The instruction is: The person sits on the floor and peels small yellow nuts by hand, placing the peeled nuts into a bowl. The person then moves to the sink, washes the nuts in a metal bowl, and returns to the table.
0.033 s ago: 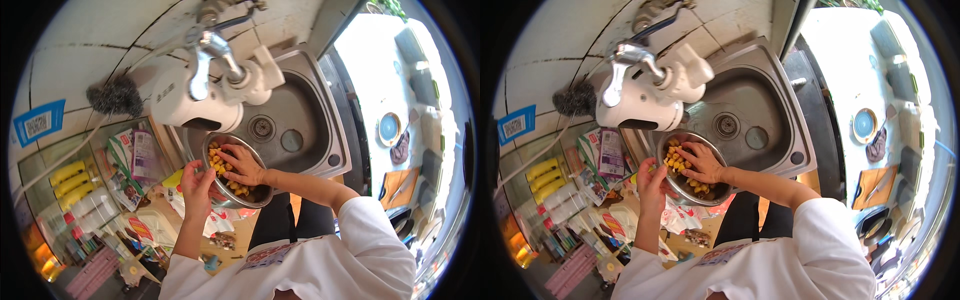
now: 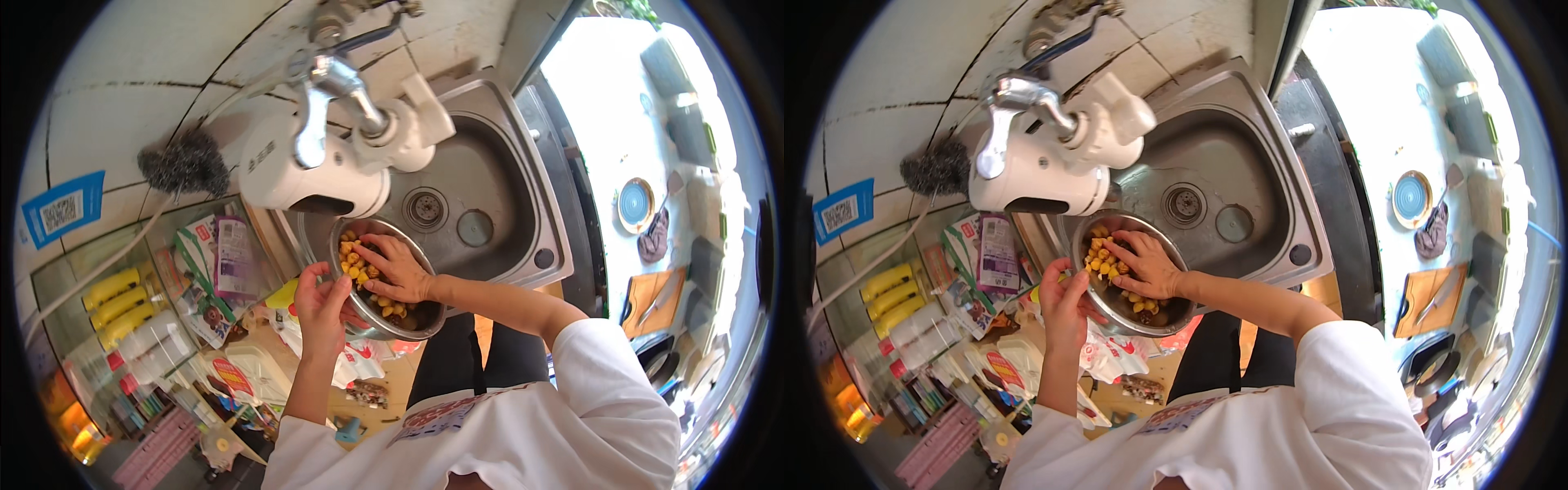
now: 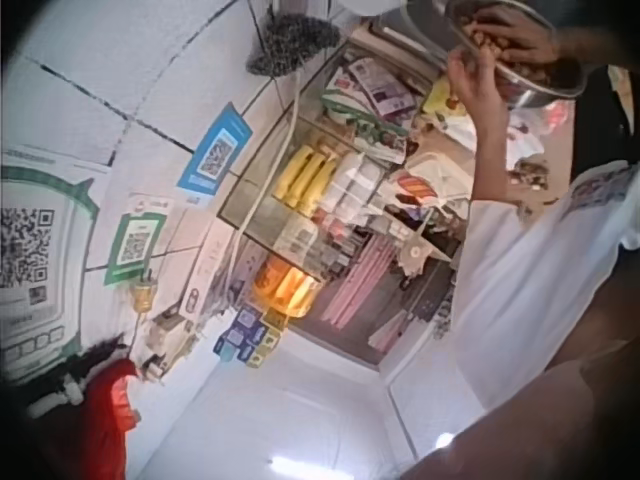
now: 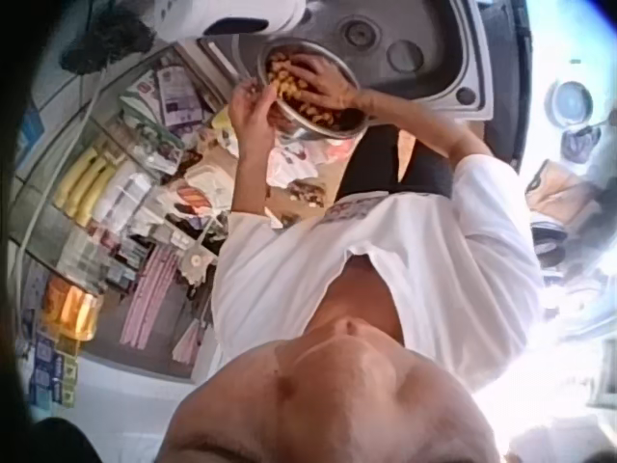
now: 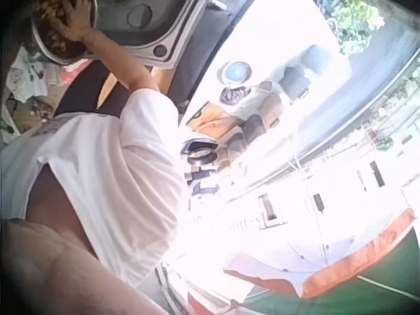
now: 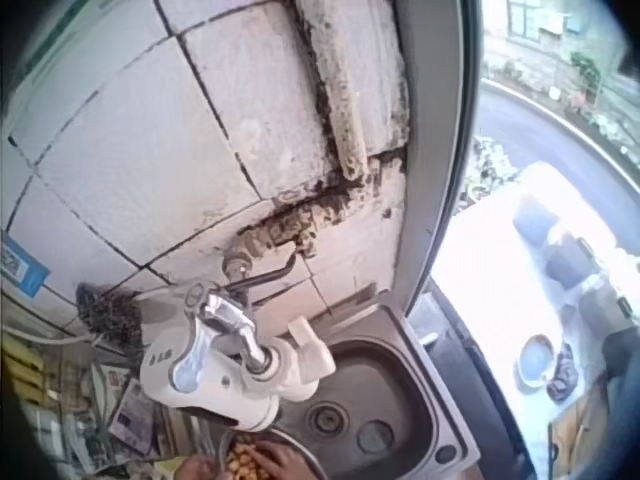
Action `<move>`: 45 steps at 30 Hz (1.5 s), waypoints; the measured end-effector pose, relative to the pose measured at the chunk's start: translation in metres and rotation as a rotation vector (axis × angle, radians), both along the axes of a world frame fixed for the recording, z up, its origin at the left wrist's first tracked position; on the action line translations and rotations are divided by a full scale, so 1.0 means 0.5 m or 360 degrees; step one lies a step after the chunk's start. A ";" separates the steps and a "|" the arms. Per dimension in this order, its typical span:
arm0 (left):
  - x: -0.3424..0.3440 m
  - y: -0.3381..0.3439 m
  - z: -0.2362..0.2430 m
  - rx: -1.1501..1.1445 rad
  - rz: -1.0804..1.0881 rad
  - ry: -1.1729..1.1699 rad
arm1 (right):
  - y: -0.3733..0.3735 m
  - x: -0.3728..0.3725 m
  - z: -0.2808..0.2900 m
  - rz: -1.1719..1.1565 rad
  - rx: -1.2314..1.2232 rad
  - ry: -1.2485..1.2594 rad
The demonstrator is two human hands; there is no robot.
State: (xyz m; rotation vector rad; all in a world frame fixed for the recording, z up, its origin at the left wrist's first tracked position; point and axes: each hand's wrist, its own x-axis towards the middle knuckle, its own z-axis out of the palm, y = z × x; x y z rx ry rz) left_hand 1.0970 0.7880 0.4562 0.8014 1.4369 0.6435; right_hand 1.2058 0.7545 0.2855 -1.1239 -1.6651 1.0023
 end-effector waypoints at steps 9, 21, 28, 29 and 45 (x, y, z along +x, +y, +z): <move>0.040 0.016 -0.008 0.0128 -0.0157 -0.0117 | 0.025 0.073 0.009 -0.0198 0.0051 -0.0124; 0.105 0.025 0.042 0.0101 -0.0297 0.0158 | 0.010 0.039 0.017 -0.0325 0.0087 0.0154; 0.111 0.020 0.034 0.0100 -0.0354 0.0215 | 0.000 0.038 0.015 -0.0298 0.0006 0.0242; 0.113 0.020 0.033 0.0104 -0.0356 0.0215 | 0.000 0.038 0.014 -0.0301 0.0003 0.0248; 0.115 0.021 0.027 0.0083 -0.0410 0.0248 | -0.004 0.022 0.002 -0.0362 0.0037 0.0331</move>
